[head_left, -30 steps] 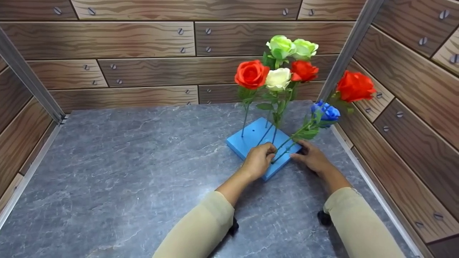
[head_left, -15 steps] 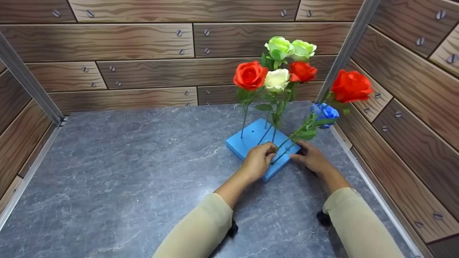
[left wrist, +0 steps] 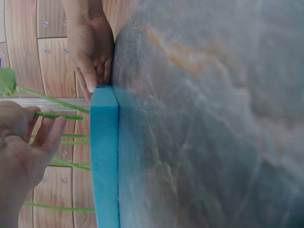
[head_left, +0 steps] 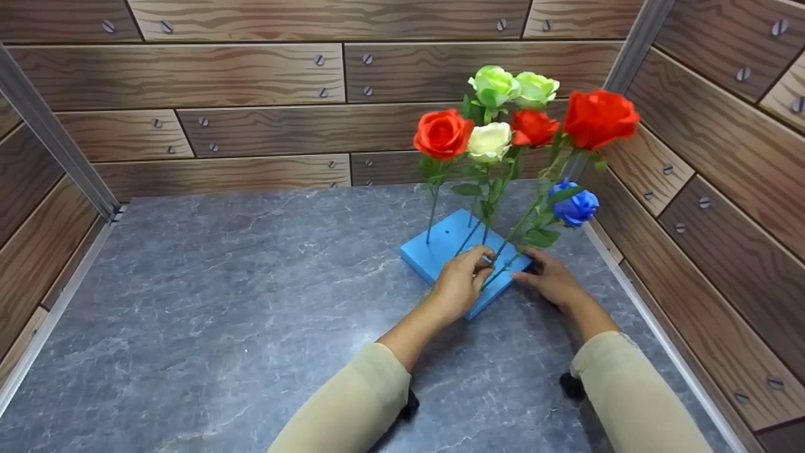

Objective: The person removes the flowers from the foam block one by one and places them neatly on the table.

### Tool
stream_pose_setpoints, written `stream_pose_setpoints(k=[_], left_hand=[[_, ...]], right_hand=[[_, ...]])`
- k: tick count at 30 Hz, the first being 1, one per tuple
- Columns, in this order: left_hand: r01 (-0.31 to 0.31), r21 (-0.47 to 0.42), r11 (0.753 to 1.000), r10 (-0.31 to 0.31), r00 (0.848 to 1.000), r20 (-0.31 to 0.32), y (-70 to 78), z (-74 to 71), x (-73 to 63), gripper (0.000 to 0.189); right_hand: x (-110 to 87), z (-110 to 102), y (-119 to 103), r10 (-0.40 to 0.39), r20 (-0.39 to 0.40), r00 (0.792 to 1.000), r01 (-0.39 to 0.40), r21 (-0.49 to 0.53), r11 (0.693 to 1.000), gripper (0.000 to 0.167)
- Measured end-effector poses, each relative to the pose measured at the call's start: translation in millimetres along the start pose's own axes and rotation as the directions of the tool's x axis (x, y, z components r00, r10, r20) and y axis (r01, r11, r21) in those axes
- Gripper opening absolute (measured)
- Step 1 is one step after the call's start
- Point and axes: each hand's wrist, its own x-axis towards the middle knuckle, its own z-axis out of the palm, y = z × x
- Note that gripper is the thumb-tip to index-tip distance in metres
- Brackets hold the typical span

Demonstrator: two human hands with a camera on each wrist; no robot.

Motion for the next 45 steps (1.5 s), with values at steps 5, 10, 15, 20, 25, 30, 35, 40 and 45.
stream_pose_setpoints(k=[5, 10, 15, 20, 25, 30, 35, 40, 45], left_hand=[[-0.01, -0.004, 1.0, 0.01, 1.0, 0.017, 5.7, -6.4, -4.0, 0.023], [0.011, -0.039, 0.999, -0.01, 0.999, 0.035, 9.4, -13.9, -9.3, 0.024], [0.012, -0.061, 0.998, -0.01, 1.0, 0.028, 14.3, -19.4, -13.8, 0.023], [-0.008, -0.069, 0.998, 0.01, 0.999, 0.035, 16.5, -24.2, -19.3, 0.024], [-0.009, -0.078, 0.997, 0.01, 1.0, 0.021, 16.6, -30.4, -24.2, 0.023], [-0.01, -0.072, 0.997, 0.011, 1.0, 0.01, 16.7, -36.3, -27.2, 0.021], [-0.006, -0.062, 0.998, 0.007, 1.0, 0.005, 18.3, -42.6, -31.7, 0.024], [0.012, -0.061, 0.998, -0.013, 1.0, -0.014, 19.8, -47.2, -33.6, 0.027], [0.037, -0.065, 0.997, -0.038, 0.999, -0.019, 18.5, -48.9, -36.2, 0.031]], right_hand=[[0.9, 1, 0, -0.011, 0.001, 1.0, 0.011, -0.007, 1.0, 0.092], [1.7, 3, -1, -0.031, 0.004, 0.999, 0.031, 0.025, 0.999, 0.091], [0.7, 0, 1, -0.031, 0.005, 1.0, 0.031, 0.018, 0.999, 0.09], [1.6, -2, 0, -0.016, 0.017, 1.0, 0.016, 0.008, 1.0, 0.092], [1.2, -1, -1, -0.013, 0.014, 1.0, 0.013, -0.012, 1.0, 0.094], [0.9, -1, 0, -0.033, 0.006, 0.999, 0.033, -0.021, 0.999, 0.091], [2.3, -1, 1, -0.03, 0.017, 0.999, 0.03, -0.021, 0.999, 0.091], [2.1, -3, 0, -0.02, 0.034, 0.999, 0.021, -0.021, 1.0, 0.095], [2.8, -2, 1, -0.03, 0.039, 0.999, 0.03, -0.014, 0.999, 0.095]])
